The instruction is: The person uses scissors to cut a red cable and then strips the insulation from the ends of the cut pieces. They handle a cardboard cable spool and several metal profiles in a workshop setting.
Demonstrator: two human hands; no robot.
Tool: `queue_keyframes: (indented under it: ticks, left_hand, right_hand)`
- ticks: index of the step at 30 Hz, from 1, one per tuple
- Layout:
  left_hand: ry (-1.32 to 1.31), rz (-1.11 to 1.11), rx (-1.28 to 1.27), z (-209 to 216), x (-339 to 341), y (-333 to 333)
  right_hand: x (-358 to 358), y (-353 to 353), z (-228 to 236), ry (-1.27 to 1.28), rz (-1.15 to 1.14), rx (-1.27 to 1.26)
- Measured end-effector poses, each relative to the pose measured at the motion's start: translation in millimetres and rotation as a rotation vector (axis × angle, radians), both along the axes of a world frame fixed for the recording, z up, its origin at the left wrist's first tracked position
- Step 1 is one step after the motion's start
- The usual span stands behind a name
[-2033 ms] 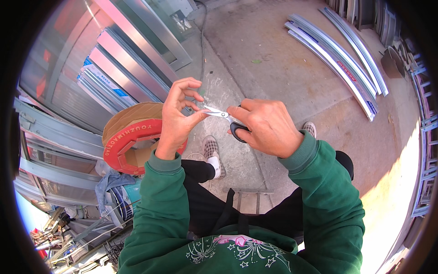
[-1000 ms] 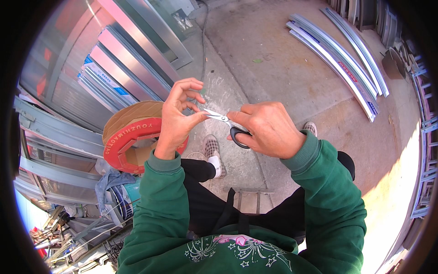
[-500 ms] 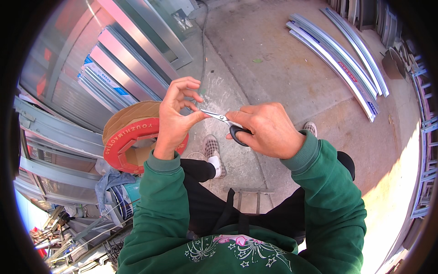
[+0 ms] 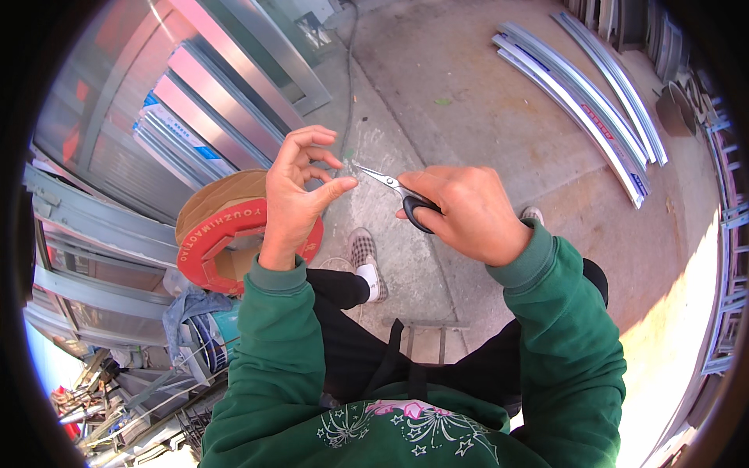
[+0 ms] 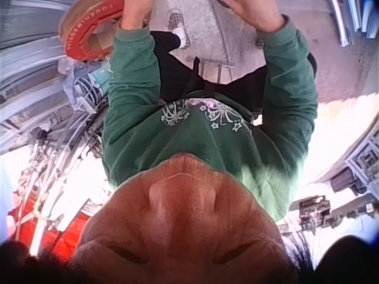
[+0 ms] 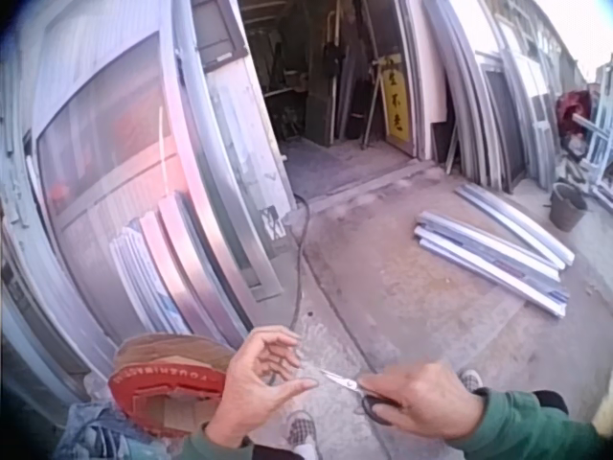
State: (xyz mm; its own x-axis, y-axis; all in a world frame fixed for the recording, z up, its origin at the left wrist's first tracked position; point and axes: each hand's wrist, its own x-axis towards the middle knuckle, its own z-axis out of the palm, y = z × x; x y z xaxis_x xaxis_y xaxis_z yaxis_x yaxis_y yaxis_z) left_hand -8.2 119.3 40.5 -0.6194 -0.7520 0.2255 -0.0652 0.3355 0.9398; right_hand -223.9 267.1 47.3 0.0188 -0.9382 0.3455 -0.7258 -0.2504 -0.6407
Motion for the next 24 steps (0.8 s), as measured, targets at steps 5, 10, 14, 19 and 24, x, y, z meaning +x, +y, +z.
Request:
queue_keyframes:
  ticks: [5,10,14,19,24]
  left_hand:
    - [0.000,0.004,-0.009,0.7,0.9,-1.9]
    - [-0.010,0.003,-0.059,1.7,2.4,-2.7]
    - [-0.042,0.016,-0.145,2.9,3.5,-3.0]
    - [-0.062,0.017,-0.189,3.6,3.9,-3.6]
    - [-0.078,0.015,-0.220,4.1,5.1,-3.8]
  right_hand:
    - [-1.1,1.8,0.4,0.018,0.044,0.032]
    - [-1.5,0.8,2.8,0.117,0.074,-0.041]
    - [-1.7,2.2,2.2,0.149,0.071,0.011]
    - [-0.8,-0.2,-0.3,0.154,0.078,-0.036]
    - [-1.3,0.5,0.1,0.183,0.087,0.000]
